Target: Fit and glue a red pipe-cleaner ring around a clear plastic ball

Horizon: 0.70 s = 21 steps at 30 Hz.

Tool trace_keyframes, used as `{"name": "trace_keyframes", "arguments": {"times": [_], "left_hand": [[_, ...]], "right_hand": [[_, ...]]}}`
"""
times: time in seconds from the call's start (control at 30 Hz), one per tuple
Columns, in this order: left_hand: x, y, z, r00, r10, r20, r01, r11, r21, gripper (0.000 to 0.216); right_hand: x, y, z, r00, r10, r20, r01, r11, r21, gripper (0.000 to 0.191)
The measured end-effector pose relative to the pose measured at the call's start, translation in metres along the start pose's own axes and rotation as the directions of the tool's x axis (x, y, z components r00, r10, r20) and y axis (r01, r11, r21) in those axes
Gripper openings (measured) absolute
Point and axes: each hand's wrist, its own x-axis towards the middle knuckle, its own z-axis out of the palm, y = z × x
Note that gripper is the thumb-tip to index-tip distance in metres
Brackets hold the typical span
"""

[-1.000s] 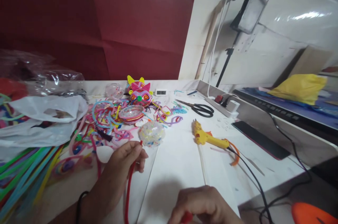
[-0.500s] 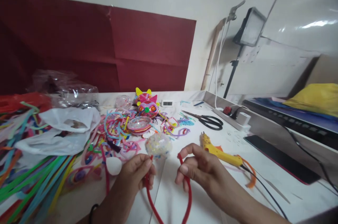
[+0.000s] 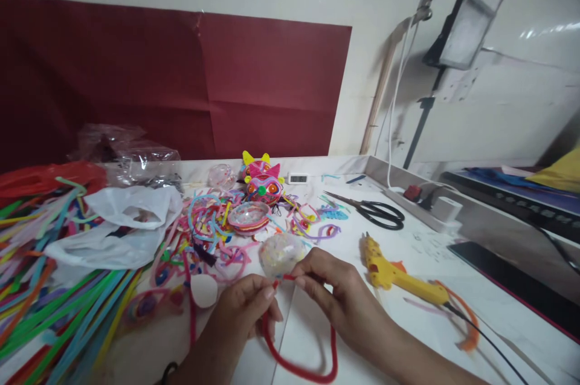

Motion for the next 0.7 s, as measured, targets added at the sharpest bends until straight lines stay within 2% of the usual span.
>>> {"name": "trace_keyframes", "arguments": {"times": [0.2,0.5,0.7], "left_hand": [[0.001,-0.003,0.001,1.0,-0.016,-0.009,0.016,1.0,0.025,0.035],[-0.002,-0.002,0.003,0.999,-0.016,-0.037,0.019,0.997,0.076,0.03],[-0.002,-0.003,0.003,0.999,0.02,-0.035,-0.017,0.994,0.104,0.029]], "right_hand": [[-0.005,0.002,0.002,0.992,-0.122,0.004,0.122,0.991,-0.048,0.017],[-0.011,0.001,0.007,0.98,-0.189,0.064,0.198,0.963,-0.185,0.019],[-0.012,0.001,0.007,0.98,-0.176,0.094,0.193,0.954,-0.231,0.019]]}}
